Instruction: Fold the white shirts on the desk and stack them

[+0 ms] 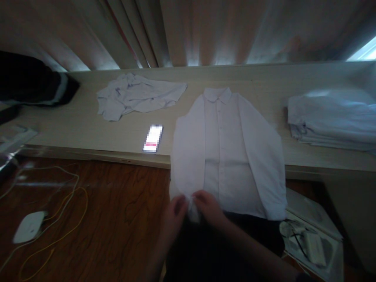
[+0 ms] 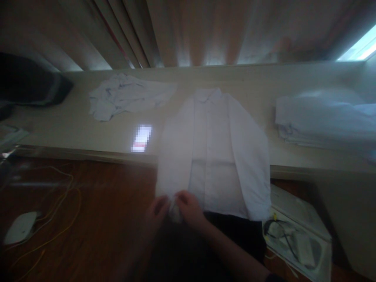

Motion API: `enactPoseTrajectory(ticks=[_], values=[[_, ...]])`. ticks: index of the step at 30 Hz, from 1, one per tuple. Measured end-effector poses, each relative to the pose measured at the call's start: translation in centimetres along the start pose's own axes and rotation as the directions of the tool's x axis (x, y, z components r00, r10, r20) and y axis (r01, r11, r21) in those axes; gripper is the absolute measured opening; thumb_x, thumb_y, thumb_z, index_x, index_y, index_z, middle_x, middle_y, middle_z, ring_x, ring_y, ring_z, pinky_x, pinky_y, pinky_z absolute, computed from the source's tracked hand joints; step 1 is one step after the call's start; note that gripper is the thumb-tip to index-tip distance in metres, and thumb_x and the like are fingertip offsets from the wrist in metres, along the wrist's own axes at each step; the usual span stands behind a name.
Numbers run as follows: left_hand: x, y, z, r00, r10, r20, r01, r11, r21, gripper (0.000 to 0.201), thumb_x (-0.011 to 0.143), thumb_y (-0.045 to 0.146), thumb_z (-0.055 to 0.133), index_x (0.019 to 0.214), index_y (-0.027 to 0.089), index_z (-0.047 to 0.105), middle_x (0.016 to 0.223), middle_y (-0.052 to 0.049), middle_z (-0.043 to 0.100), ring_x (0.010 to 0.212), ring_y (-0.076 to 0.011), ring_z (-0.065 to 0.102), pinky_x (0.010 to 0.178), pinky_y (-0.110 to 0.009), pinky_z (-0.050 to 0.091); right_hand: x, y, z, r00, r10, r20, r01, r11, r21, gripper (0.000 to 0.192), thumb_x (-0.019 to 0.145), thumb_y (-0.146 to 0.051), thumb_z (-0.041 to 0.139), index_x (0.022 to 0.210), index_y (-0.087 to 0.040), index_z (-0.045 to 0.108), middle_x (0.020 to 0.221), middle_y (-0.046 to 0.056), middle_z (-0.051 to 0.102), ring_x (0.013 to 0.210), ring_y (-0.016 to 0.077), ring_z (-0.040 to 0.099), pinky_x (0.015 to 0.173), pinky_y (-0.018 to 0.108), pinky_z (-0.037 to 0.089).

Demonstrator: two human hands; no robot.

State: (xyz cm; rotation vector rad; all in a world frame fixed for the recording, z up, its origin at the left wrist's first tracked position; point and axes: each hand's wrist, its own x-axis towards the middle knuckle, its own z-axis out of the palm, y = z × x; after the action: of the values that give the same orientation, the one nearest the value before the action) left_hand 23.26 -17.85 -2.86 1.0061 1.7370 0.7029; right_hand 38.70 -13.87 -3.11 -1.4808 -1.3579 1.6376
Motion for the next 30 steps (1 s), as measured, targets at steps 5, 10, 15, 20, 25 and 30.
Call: enactPoseTrajectory(ticks=[5,10,15,20,25,30], values=[[0.0,0.9,-0.1,1.0,-0.003,0.031,-0.001,0.992,0.13,0.034,0.077,0.052,0.054,0.084,0.019,0.054,0.074,0.002,0.057,0.071,-0.016,0.056,0.065,-0.028,0.044,-0.2,0.3,0.4,1.0,-0.01,-0.014,0.01,1.0,0.016,0.007,0.077,-0.023,0.057,0.081,-0.018,0.061,0.078,0.0,0.065,0.074,0.0152,0.06,0.072,0.029,0.048],[0.0,1.3,-0.1,0.998,0.015,0.055,-0.026,0.978,0.206,0.024,0.08,0.044,0.05,0.074,0.02,0.051,0.066,0.005,0.051,0.065,-0.0134,0.051,0.06,-0.025,0.038,-0.1,0.6,0.6,0.997,-0.011,-0.07,0.009,1.0,-0.03,0.005,0.075,-0.019,0.056,0.079,-0.018,0.059,0.075,0.0,0.063,0.071,0.0143,0.059,0.068,0.028,0.047],[-0.2,1.7,-0.1,0.998,0.052,0.038,-0.059,0.973,0.221,0.017,0.08,0.037,0.048,0.075,0.02,0.05,0.065,0.006,0.05,0.063,-0.0124,0.05,0.059,-0.024,0.037,-0.5,-0.4,0.4,0.994,-0.071,-0.085,0.057,0.987,-0.151,0.006,0.079,-0.02,0.055,0.078,-0.018,0.06,0.075,0.001,0.064,0.072,0.0143,0.059,0.069,0.028,0.046],[-0.1,1.3,-0.2,0.997,0.08,0.018,-0.081,0.94,0.332,0.016,0.078,0.035,0.05,0.07,0.021,0.047,0.06,0.007,0.045,0.058,-0.0112,0.047,0.055,-0.023,0.032,-0.8,-0.5,0.5,0.983,-0.141,-0.115,0.115,0.97,-0.213,0.008,0.08,-0.018,0.053,0.077,-0.019,0.06,0.076,0.001,0.064,0.072,0.0143,0.058,0.07,0.028,0.045],[0.3,1.1,-0.4,0.995,0.085,0.057,-0.1,0.933,0.345,0.017,0.079,0.036,0.046,0.076,0.021,0.053,0.065,0.004,0.053,0.061,-0.0123,0.049,0.057,-0.024,0.033,-0.4,-0.2,0.5,0.977,-0.151,-0.152,0.117,0.97,-0.212,0.007,0.079,-0.018,0.052,0.076,-0.019,0.058,0.075,0.001,0.063,0.072,0.0147,0.058,0.069,0.028,0.045],[0.3,1.4,-0.7,0.993,0.098,0.071,-0.113,0.956,0.269,0.023,0.08,0.041,0.048,0.075,0.02,0.055,0.064,0.005,0.053,0.061,-0.0122,0.05,0.056,-0.023,0.035,0.0,-0.7,0.3,0.988,-0.063,-0.141,0.042,0.989,-0.142,0.007,0.077,-0.019,0.052,0.076,-0.019,0.058,0.073,0.0,0.063,0.071,0.0147,0.058,0.068,0.028,0.047]])
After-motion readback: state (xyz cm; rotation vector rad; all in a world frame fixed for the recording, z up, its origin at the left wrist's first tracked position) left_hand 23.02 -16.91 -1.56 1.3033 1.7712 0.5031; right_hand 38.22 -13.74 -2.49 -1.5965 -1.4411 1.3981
